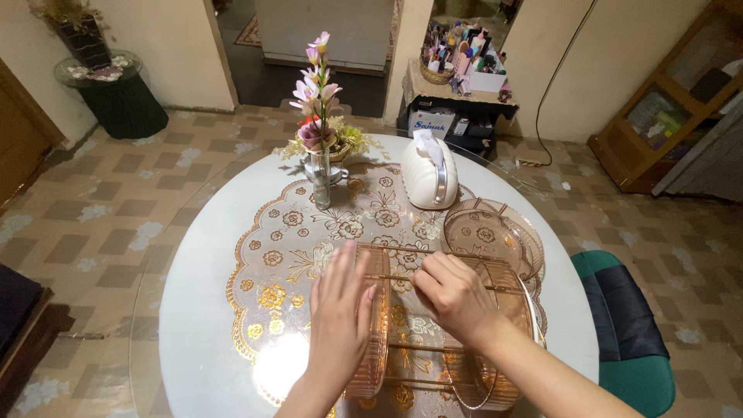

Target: The person assembles a multi-tiered plastic container by inserting vertical rods into a base and attaching a circular top piece. They repeatedly adjust the rods and top piece to ensure a secure fit.

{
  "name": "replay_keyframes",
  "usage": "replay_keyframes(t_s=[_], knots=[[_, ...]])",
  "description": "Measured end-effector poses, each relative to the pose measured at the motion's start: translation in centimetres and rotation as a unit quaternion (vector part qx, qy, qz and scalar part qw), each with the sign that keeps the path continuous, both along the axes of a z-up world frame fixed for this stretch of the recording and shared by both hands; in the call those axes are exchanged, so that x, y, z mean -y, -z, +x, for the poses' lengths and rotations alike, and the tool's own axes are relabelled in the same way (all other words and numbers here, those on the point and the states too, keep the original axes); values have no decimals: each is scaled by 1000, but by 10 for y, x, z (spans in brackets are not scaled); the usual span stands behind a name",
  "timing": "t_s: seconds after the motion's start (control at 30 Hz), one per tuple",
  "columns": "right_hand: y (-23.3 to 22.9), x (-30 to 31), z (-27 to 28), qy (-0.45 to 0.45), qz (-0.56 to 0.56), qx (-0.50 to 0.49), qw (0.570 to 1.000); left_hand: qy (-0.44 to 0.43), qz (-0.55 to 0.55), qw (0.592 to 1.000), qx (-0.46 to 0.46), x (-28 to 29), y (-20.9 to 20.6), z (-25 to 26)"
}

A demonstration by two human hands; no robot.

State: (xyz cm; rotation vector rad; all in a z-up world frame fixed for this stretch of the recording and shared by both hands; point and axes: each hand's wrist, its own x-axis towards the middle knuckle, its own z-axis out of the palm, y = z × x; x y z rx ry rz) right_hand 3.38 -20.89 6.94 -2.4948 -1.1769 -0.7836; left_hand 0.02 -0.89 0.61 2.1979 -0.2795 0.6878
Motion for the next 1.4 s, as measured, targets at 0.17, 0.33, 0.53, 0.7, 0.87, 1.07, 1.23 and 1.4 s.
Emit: replay_keyframes(t_s=[0.17, 0.33, 0.53, 0.7, 0.87, 1.07, 1.23, 1.4], knots=[[13, -10, -2, 39, 39, 47, 997, 34, 37, 998, -35, -3, 0, -3], [22, -16, -6, 71, 29, 75, 994, 29, 42, 999, -2, -4, 0, -10], [13, -13, -13, 43, 6, 54, 998, 24, 42, 999, 22, -3, 1, -14], [6, -10, -15, 27, -7, -9, 1000, 19, 43, 999, 26, -3, 2, -21], [5, -9, -25, 42, 10, 9, 999, 15, 47, 998, 31, -3, -3, -28], [8, -11, -37, 65, 31, 68, 995, 10, 87, 996, 7, -5, -10, -28], [15, -15, -39, 85, 23, 98, 991, 41, 94, 995, 14, -7, -16, -19], [23, -13, -31, 66, 34, 100, 992, 57, 79, 995, 7, -8, -12, -15]])
